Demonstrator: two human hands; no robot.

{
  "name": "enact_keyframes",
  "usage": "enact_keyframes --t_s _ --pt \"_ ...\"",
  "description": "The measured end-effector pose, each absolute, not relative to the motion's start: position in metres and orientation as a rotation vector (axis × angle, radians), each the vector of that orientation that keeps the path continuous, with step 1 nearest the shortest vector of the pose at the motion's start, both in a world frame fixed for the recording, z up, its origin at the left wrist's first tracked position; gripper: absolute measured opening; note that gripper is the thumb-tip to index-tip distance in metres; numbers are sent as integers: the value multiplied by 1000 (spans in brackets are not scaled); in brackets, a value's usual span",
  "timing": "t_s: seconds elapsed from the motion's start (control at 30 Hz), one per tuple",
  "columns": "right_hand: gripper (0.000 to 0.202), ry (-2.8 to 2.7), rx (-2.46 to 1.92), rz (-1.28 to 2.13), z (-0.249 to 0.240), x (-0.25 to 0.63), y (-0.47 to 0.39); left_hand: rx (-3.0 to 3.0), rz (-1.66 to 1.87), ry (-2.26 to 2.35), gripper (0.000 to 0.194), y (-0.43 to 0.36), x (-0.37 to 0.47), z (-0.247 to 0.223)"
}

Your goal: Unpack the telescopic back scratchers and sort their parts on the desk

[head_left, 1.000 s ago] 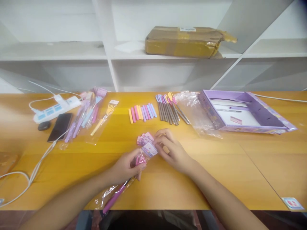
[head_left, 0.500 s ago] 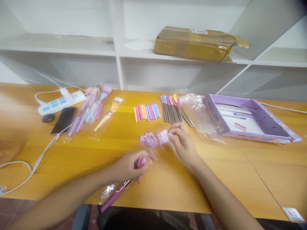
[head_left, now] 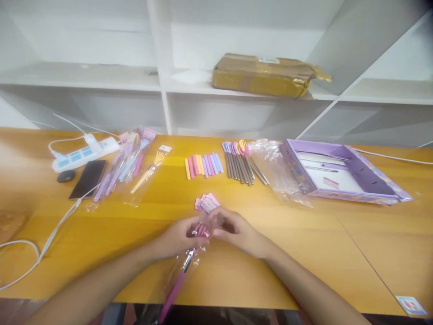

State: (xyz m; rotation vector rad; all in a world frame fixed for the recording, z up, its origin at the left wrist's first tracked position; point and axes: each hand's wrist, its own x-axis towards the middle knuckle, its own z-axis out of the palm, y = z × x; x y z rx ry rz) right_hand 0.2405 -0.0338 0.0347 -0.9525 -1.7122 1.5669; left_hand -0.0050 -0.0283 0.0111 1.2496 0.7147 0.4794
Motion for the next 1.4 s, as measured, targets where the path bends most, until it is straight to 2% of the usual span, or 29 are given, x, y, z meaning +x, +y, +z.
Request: enact_keyframes --t_s 0.1,0.23,0.37,0.5,0.53,0.63,0.77,0.83,0.97,1.1,1.27,1.4 --pt "37 -1578 -1023 1504 28 232 -37 1200 403 700 46 -31 -6 13" --pt "35 -1228 -1055 1160 34 237 -30 1120 255 610 46 -35 -7 15" --pt "27 -1270 -1042 924 80 255 -29 1100 216 517 47 -37 -8 11" --pt "14 -1410 -908 366 143 268 -35 1159 215 489 50 -37 -10 10" --pt "12 -1461 -866 325 155 269 -35 1192 224 485 50 -37 -11 11" --pt "9 -1530 -817 481 168 263 -37 1317 251 449 48 -37 -12 13" --pt "18 -1626 -837 930 145 241 -37 1329 306 468 49 -36 -13 15" --pt "24 -1617 -897 1037 133 235 -28 1318 331 498 51 -35 -14 16" --pt "31 -1193 -959 889 136 269 27 1285 336 594 52 -31 -15 19" --pt "32 -1156 -1015 730 143 356 109 1152 289 567 51 -27 -16 14" --pt "28 -1255 -1713 606 114 437 163 1013 291 493 52 -26 -13 2" --pt "15 -1258 -1854 463 98 449 163 875 301 452 53 -27 -10 -3"
